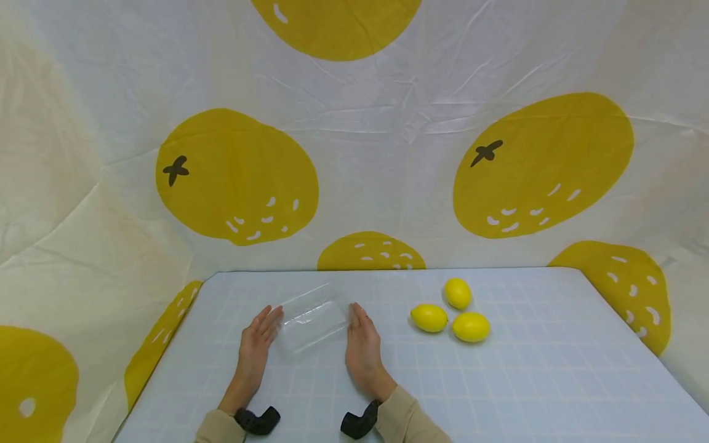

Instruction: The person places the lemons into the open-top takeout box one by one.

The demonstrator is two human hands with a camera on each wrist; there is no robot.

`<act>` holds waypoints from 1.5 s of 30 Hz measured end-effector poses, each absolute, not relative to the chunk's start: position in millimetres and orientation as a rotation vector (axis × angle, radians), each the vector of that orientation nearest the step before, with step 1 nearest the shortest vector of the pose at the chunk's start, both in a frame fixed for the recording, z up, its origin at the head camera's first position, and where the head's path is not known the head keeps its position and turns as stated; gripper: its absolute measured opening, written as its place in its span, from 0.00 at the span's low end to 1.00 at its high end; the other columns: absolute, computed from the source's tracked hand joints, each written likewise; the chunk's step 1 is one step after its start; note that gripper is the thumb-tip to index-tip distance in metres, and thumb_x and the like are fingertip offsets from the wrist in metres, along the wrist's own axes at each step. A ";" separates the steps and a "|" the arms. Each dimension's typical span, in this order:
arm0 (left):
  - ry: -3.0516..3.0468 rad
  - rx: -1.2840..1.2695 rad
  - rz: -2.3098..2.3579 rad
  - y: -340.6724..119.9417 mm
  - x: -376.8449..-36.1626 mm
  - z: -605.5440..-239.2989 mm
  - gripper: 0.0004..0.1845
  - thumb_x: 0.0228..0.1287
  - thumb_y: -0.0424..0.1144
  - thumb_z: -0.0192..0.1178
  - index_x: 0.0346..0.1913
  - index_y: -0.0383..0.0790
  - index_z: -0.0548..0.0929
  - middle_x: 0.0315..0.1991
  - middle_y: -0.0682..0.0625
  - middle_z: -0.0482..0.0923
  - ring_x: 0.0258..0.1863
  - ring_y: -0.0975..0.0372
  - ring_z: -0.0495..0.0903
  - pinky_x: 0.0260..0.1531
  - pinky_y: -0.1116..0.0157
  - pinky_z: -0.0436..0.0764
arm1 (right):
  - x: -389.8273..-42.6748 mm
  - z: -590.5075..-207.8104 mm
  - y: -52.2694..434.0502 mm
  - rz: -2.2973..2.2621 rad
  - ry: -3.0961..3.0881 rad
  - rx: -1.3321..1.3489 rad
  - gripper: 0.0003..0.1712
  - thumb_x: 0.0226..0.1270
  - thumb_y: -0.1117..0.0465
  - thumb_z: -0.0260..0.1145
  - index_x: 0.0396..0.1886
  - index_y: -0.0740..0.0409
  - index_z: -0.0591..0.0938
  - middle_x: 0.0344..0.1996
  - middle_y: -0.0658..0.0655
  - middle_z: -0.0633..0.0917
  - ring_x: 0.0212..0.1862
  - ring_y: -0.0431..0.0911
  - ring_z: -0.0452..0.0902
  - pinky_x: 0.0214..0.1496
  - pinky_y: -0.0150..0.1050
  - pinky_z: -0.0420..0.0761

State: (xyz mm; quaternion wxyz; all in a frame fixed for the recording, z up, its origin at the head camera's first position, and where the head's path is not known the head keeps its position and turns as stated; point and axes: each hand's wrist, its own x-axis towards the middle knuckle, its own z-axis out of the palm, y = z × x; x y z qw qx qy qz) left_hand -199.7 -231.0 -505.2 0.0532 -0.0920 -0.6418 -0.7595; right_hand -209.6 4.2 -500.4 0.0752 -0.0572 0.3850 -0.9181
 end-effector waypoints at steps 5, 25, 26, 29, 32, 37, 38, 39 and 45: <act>-1.989 -0.299 -2.290 -219.5 -195.4 -504.7 0.33 0.81 0.50 0.22 0.77 0.30 0.46 0.76 0.32 0.52 0.72 0.63 0.63 0.64 0.77 0.63 | -212.9 -500.7 7.4 -2.797 1.175 -0.118 0.39 0.82 0.51 0.36 0.78 0.69 0.36 0.79 0.63 0.36 0.78 0.53 0.23 0.77 0.47 0.26; -2.320 -0.025 -2.075 -151.1 -181.4 -509.5 0.31 0.81 0.48 0.39 0.77 0.35 0.53 0.76 0.46 0.57 0.76 0.53 0.52 0.73 0.57 0.54 | -226.4 -494.3 29.1 -2.627 1.597 0.089 0.46 0.62 0.78 0.45 0.79 0.64 0.39 0.79 0.63 0.34 0.78 0.57 0.23 0.76 0.60 0.31; -2.326 -0.038 -2.059 -147.9 -179.4 -508.9 0.30 0.81 0.48 0.40 0.77 0.34 0.54 0.76 0.45 0.57 0.76 0.52 0.52 0.73 0.57 0.54 | -227.7 -494.1 30.2 -2.621 1.608 0.094 0.46 0.63 0.78 0.44 0.79 0.64 0.39 0.79 0.63 0.34 0.78 0.57 0.24 0.76 0.59 0.31; -2.327 -0.064 -2.052 -140.4 -174.9 -507.0 0.30 0.81 0.48 0.39 0.76 0.34 0.56 0.76 0.44 0.57 0.75 0.52 0.54 0.72 0.57 0.55 | -232.7 -494.2 35.4 -2.595 1.637 0.104 0.45 0.64 0.78 0.42 0.79 0.64 0.38 0.79 0.63 0.35 0.78 0.56 0.24 0.77 0.57 0.32; -2.308 -0.097 -2.064 -133.8 -171.6 -505.6 0.29 0.81 0.47 0.39 0.76 0.33 0.58 0.76 0.43 0.58 0.75 0.51 0.54 0.71 0.59 0.57 | -238.7 -495.3 42.3 -2.550 1.663 0.088 0.44 0.65 0.78 0.41 0.79 0.65 0.38 0.79 0.63 0.35 0.78 0.56 0.24 0.77 0.56 0.32; -2.261 -0.143 -2.135 -127.3 -170.1 -509.7 0.29 0.81 0.47 0.40 0.75 0.31 0.60 0.75 0.40 0.59 0.74 0.49 0.56 0.64 0.77 0.61 | -244.8 -492.9 56.4 -2.458 1.686 0.050 0.43 0.67 0.77 0.42 0.79 0.65 0.38 0.79 0.63 0.36 0.78 0.56 0.25 0.77 0.57 0.32; -2.255 -0.148 -2.149 -126.2 -170.2 -511.1 0.29 0.81 0.47 0.40 0.75 0.30 0.60 0.75 0.40 0.59 0.74 0.49 0.56 0.63 0.79 0.61 | -245.6 -491.9 59.4 -2.442 1.690 0.047 0.43 0.67 0.76 0.43 0.79 0.65 0.38 0.79 0.63 0.36 0.78 0.56 0.25 0.77 0.57 0.32; -2.253 -0.157 -2.161 -125.2 -170.3 -512.2 0.30 0.81 0.47 0.40 0.75 0.31 0.59 0.75 0.39 0.59 0.74 0.49 0.56 0.62 0.80 0.61 | -246.5 -490.7 62.2 -2.424 1.700 0.045 0.43 0.68 0.76 0.43 0.79 0.65 0.38 0.79 0.64 0.37 0.78 0.57 0.26 0.77 0.58 0.32; -2.266 -0.202 -2.215 -119.2 -169.3 -515.6 0.31 0.81 0.49 0.39 0.76 0.33 0.58 0.76 0.41 0.56 0.74 0.50 0.56 0.64 0.78 0.60 | -250.3 -486.2 76.0 -2.366 1.722 0.056 0.41 0.71 0.73 0.44 0.79 0.65 0.40 0.79 0.64 0.38 0.78 0.57 0.27 0.77 0.56 0.32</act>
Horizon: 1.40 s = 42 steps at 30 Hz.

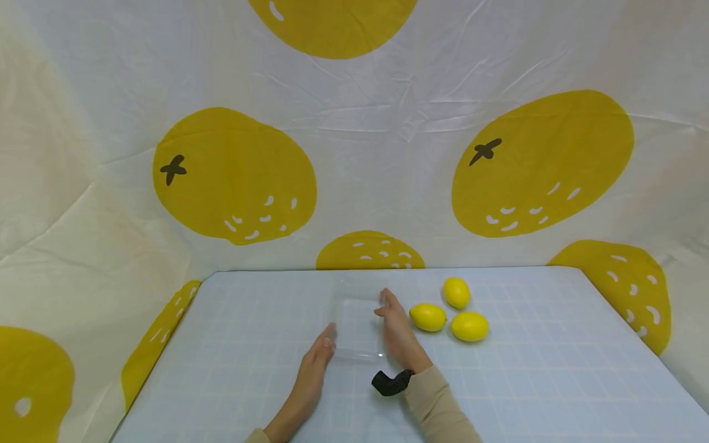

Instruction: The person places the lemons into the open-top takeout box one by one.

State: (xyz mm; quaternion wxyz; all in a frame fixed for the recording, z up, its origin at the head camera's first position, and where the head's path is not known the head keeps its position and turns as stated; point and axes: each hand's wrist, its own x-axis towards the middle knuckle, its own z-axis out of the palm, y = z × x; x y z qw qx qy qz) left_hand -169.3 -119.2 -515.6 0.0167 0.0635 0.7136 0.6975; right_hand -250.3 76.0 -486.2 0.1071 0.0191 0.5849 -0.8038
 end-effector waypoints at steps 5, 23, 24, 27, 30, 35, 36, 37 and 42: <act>2.214 0.208 2.159 -116.5 -167.4 -515.6 0.30 0.81 0.49 0.39 0.76 0.33 0.58 0.76 0.41 0.56 0.74 0.50 0.57 0.68 0.71 0.60 | -251.6 -483.0 81.9 -2.335 1.720 0.077 0.40 0.75 0.68 0.46 0.79 0.65 0.39 0.79 0.64 0.38 0.79 0.56 0.27 0.77 0.54 0.33; 2.222 0.253 2.141 -110.6 -165.3 -518.1 0.30 0.81 0.47 0.40 0.76 0.32 0.57 0.76 0.39 0.55 0.75 0.50 0.53 0.69 0.69 0.59 | -242.3 -453.6 97.9 -2.201 1.763 0.065 0.48 0.76 0.55 0.51 0.77 0.69 0.31 0.77 0.67 0.29 0.77 0.59 0.22 0.77 0.55 0.31; 2.230 0.261 2.138 -110.5 -165.1 -518.1 0.30 0.81 0.47 0.40 0.76 0.31 0.57 0.76 0.38 0.55 0.75 0.49 0.53 0.69 0.68 0.60 | -241.8 -451.8 98.4 -2.194 1.779 0.059 0.48 0.76 0.54 0.51 0.77 0.69 0.31 0.77 0.67 0.29 0.77 0.60 0.22 0.77 0.55 0.32; 2.244 0.266 2.136 -109.6 -164.5 -517.2 0.29 0.81 0.46 0.41 0.75 0.31 0.58 0.75 0.37 0.55 0.75 0.48 0.54 0.68 0.67 0.61 | -240.1 -446.4 100.4 -2.185 1.810 0.047 0.49 0.76 0.54 0.51 0.76 0.71 0.31 0.77 0.68 0.29 0.77 0.61 0.23 0.77 0.55 0.33; 2.245 0.284 2.141 -109.0 -163.9 -516.0 0.30 0.81 0.45 0.41 0.75 0.30 0.58 0.75 0.37 0.55 0.74 0.47 0.55 0.69 0.64 0.61 | -237.8 -441.7 102.8 -2.161 1.844 0.053 0.50 0.76 0.52 0.51 0.76 0.70 0.31 0.77 0.68 0.30 0.77 0.61 0.23 0.77 0.56 0.35; 2.239 0.300 2.141 -108.3 -163.7 -515.1 0.30 0.81 0.45 0.42 0.75 0.30 0.58 0.75 0.37 0.55 0.74 0.47 0.55 0.67 0.72 0.60 | -235.0 -435.3 104.9 -2.134 1.879 0.053 0.51 0.76 0.50 0.53 0.77 0.69 0.31 0.77 0.68 0.30 0.77 0.61 0.24 0.77 0.57 0.36; 2.241 0.303 2.140 -108.0 -163.8 -515.2 0.30 0.81 0.45 0.42 0.75 0.30 0.58 0.75 0.37 0.56 0.74 0.48 0.55 0.66 0.74 0.60 | -234.6 -434.2 105.1 -2.133 1.880 0.051 0.51 0.76 0.49 0.53 0.77 0.69 0.32 0.77 0.68 0.30 0.77 0.61 0.25 0.77 0.57 0.36; 2.244 0.304 2.137 -107.7 -164.1 -515.7 0.30 0.81 0.45 0.42 0.75 0.30 0.58 0.75 0.38 0.56 0.74 0.48 0.55 0.65 0.76 0.59 | -234.2 -433.3 105.6 -2.133 1.880 0.046 0.51 0.76 0.49 0.53 0.77 0.69 0.32 0.77 0.68 0.29 0.77 0.61 0.25 0.77 0.57 0.36; 2.254 0.314 2.128 -105.1 -164.9 -516.8 0.29 0.80 0.44 0.43 0.75 0.31 0.59 0.75 0.38 0.58 0.74 0.48 0.55 0.64 0.79 0.58 | -231.1 -430.8 109.1 -2.126 1.892 0.043 0.47 0.77 0.50 0.51 0.78 0.68 0.37 0.77 0.68 0.28 0.77 0.61 0.24 0.77 0.56 0.38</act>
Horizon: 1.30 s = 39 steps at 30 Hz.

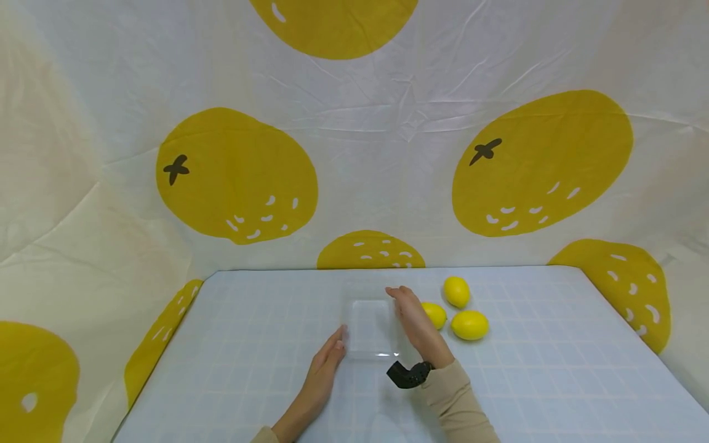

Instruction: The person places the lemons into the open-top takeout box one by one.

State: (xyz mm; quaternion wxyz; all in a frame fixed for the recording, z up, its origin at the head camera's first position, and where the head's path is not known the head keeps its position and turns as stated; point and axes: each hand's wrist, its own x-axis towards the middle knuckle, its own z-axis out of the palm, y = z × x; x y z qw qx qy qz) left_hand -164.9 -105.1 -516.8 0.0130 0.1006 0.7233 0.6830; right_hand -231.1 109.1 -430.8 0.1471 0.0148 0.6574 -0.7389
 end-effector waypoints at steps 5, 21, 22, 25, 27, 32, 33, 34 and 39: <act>2.267 0.299 2.087 -102.9 -164.9 -516.7 0.29 0.81 0.46 0.42 0.76 0.32 0.59 0.75 0.40 0.58 0.74 0.50 0.56 0.66 0.76 0.57 | -230.7 -426.9 110.8 -2.133 1.939 0.081 0.48 0.76 0.51 0.52 0.78 0.69 0.36 0.77 0.68 0.31 0.77 0.61 0.23 0.77 0.57 0.37; 2.244 0.281 2.067 -103.2 -162.5 -512.2 0.32 0.80 0.49 0.41 0.75 0.30 0.57 0.75 0.36 0.55 0.73 0.44 0.59 0.71 0.51 0.56 | -220.8 -391.1 123.6 -1.997 2.262 0.145 0.47 0.75 0.46 0.53 0.80 0.61 0.41 0.79 0.65 0.43 0.78 0.60 0.37 0.75 0.64 0.43; 2.238 0.280 2.063 -103.8 -162.5 -511.8 0.32 0.80 0.49 0.41 0.76 0.30 0.57 0.76 0.36 0.55 0.73 0.44 0.58 0.71 0.51 0.55 | -219.5 -391.1 124.8 -1.974 2.306 0.139 0.47 0.75 0.47 0.54 0.80 0.61 0.42 0.79 0.65 0.43 0.78 0.61 0.37 0.75 0.64 0.44; 2.272 0.271 2.013 -107.4 -162.3 -510.3 0.33 0.80 0.51 0.41 0.76 0.32 0.57 0.76 0.39 0.55 0.75 0.47 0.54 0.72 0.50 0.52 | -215.1 -393.4 129.4 -1.882 2.448 0.125 0.46 0.75 0.48 0.55 0.79 0.63 0.43 0.78 0.67 0.43 0.78 0.62 0.37 0.75 0.64 0.44; 2.315 0.292 1.984 -111.0 -163.1 -509.0 0.32 0.80 0.50 0.41 0.76 0.31 0.57 0.76 0.39 0.55 0.75 0.48 0.53 0.72 0.49 0.50 | -212.5 -397.4 133.4 -1.828 2.526 0.100 0.46 0.75 0.51 0.55 0.79 0.64 0.43 0.78 0.68 0.43 0.78 0.62 0.37 0.75 0.63 0.43; 2.436 0.338 1.957 -121.1 -167.2 -502.4 0.30 0.81 0.46 0.42 0.76 0.32 0.56 0.76 0.39 0.55 0.75 0.49 0.53 0.73 0.53 0.51 | -208.4 -410.5 143.0 -1.688 2.705 0.040 0.45 0.74 0.55 0.57 0.77 0.70 0.45 0.76 0.72 0.47 0.77 0.65 0.41 0.75 0.63 0.45; 2.461 0.349 1.949 -122.6 -168.3 -500.9 0.30 0.80 0.45 0.43 0.76 0.32 0.56 0.76 0.40 0.54 0.76 0.50 0.53 0.72 0.55 0.51 | -207.6 -413.4 144.5 -1.665 2.738 0.022 0.45 0.74 0.55 0.58 0.77 0.71 0.46 0.76 0.73 0.47 0.76 0.66 0.42 0.75 0.63 0.46; 2.489 0.360 1.942 -124.0 -169.4 -499.4 0.30 0.80 0.45 0.44 0.77 0.33 0.56 0.77 0.40 0.54 0.76 0.51 0.52 0.72 0.58 0.52 | -206.4 -416.3 145.9 -1.643 2.767 0.006 0.45 0.74 0.55 0.58 0.76 0.72 0.47 0.76 0.74 0.48 0.76 0.66 0.42 0.75 0.64 0.46; 2.687 0.488 1.838 -126.9 -176.4 -493.2 0.32 0.76 0.42 0.52 0.76 0.35 0.58 0.77 0.40 0.53 0.76 0.50 0.51 0.73 0.60 0.52 | -197.2 -431.6 146.5 -1.526 2.912 -0.108 0.42 0.72 0.58 0.60 0.74 0.75 0.52 0.74 0.78 0.50 0.74 0.69 0.44 0.74 0.66 0.47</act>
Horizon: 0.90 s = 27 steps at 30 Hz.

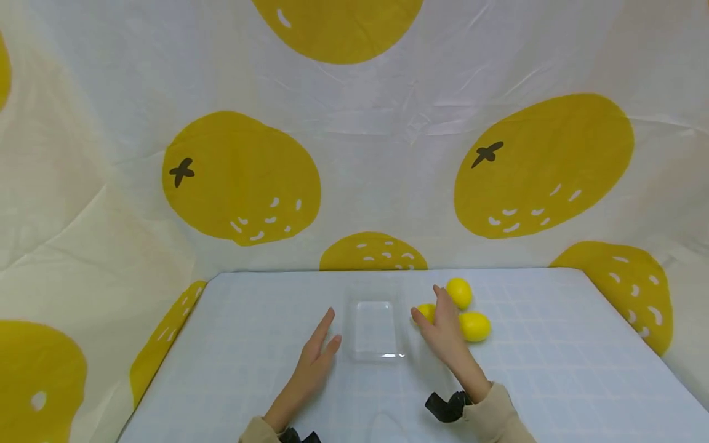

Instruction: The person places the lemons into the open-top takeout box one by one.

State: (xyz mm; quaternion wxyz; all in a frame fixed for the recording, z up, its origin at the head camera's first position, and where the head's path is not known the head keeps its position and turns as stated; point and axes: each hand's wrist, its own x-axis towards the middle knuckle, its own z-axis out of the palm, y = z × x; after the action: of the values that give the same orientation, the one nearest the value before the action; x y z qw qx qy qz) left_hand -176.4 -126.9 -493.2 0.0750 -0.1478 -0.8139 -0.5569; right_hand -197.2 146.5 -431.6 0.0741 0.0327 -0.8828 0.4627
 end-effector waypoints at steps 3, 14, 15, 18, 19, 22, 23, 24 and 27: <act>-2.452 -0.502 -1.554 -124.4 -179.6 -490.6 0.33 0.73 0.42 0.57 0.76 0.37 0.60 0.77 0.43 0.53 0.77 0.51 0.50 0.73 0.51 0.53 | -191.2 -439.3 144.7 1.298 -2.659 0.140 0.40 0.71 0.60 0.59 0.72 0.76 0.55 0.72 0.80 0.50 0.73 0.72 0.44 0.73 0.68 0.46; -2.454 -0.789 -1.131 -114.1 -196.7 -497.2 0.39 0.69 0.46 0.59 0.76 0.34 0.58 0.79 0.43 0.49 0.78 0.47 0.45 0.70 0.37 0.51 | -192.4 -449.8 139.9 1.220 -2.735 0.153 0.33 0.71 0.62 0.57 0.70 0.75 0.62 0.71 0.82 0.53 0.71 0.77 0.42 0.69 0.72 0.45; -2.448 -0.804 -1.099 -113.7 -198.0 -500.0 0.39 0.68 0.47 0.59 0.76 0.34 0.58 0.79 0.43 0.49 0.78 0.47 0.45 0.70 0.38 0.51 | -193.2 -451.1 140.1 1.223 -2.744 0.150 0.33 0.71 0.62 0.57 0.70 0.75 0.63 0.71 0.82 0.52 0.71 0.77 0.41 0.69 0.73 0.45; -2.419 -0.838 -1.003 -113.2 -200.7 -510.3 0.40 0.68 0.48 0.58 0.76 0.34 0.58 0.79 0.43 0.48 0.77 0.45 0.46 0.69 0.38 0.53 | -195.1 -455.9 140.9 1.228 -2.760 0.144 0.30 0.71 0.62 0.57 0.68 0.75 0.66 0.71 0.82 0.51 0.71 0.78 0.39 0.69 0.74 0.44; -2.411 -0.843 -0.977 -113.2 -201.3 -513.8 0.40 0.67 0.49 0.57 0.76 0.34 0.58 0.79 0.44 0.48 0.77 0.45 0.46 0.69 0.38 0.54 | -196.1 -458.2 141.3 1.232 -2.765 0.142 0.30 0.71 0.62 0.57 0.67 0.75 0.66 0.71 0.81 0.50 0.71 0.77 0.38 0.69 0.74 0.44; -2.385 -0.854 -0.925 -114.3 -203.1 -523.0 0.41 0.66 0.51 0.56 0.76 0.34 0.58 0.79 0.44 0.48 0.76 0.43 0.48 0.69 0.39 0.55 | -198.1 -464.3 142.3 1.241 -2.762 0.139 0.27 0.71 0.62 0.58 0.64 0.73 0.69 0.72 0.81 0.49 0.72 0.77 0.37 0.69 0.74 0.43; -2.378 -0.857 -0.921 -114.5 -203.5 -524.5 0.41 0.65 0.51 0.57 0.76 0.34 0.59 0.79 0.44 0.48 0.76 0.43 0.48 0.69 0.39 0.56 | -199.0 -466.4 142.7 1.236 -2.757 0.144 0.26 0.70 0.63 0.58 0.64 0.72 0.70 0.72 0.81 0.49 0.72 0.77 0.37 0.69 0.74 0.43; -2.374 -0.861 -0.920 -114.6 -203.9 -525.3 0.41 0.65 0.51 0.57 0.76 0.34 0.59 0.79 0.44 0.48 0.76 0.43 0.48 0.70 0.40 0.55 | -199.7 -468.0 143.2 1.237 -2.752 0.148 0.25 0.70 0.63 0.59 0.63 0.71 0.70 0.72 0.80 0.49 0.72 0.77 0.36 0.69 0.74 0.42; -2.365 -0.877 -0.914 -113.8 -204.9 -526.2 0.42 0.64 0.50 0.58 0.76 0.34 0.59 0.79 0.43 0.48 0.76 0.43 0.48 0.70 0.40 0.55 | -201.1 -471.6 144.5 1.226 -2.722 0.166 0.20 0.68 0.65 0.61 0.57 0.67 0.74 0.72 0.79 0.51 0.72 0.77 0.39 0.69 0.74 0.44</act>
State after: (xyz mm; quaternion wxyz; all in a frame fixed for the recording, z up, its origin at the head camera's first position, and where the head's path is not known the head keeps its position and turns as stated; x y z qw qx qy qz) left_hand -204.9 -113.8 -526.2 0.2272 -0.3184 -0.8584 -0.3319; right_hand -201.1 144.5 -471.6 0.0760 0.0552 -0.9078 0.4088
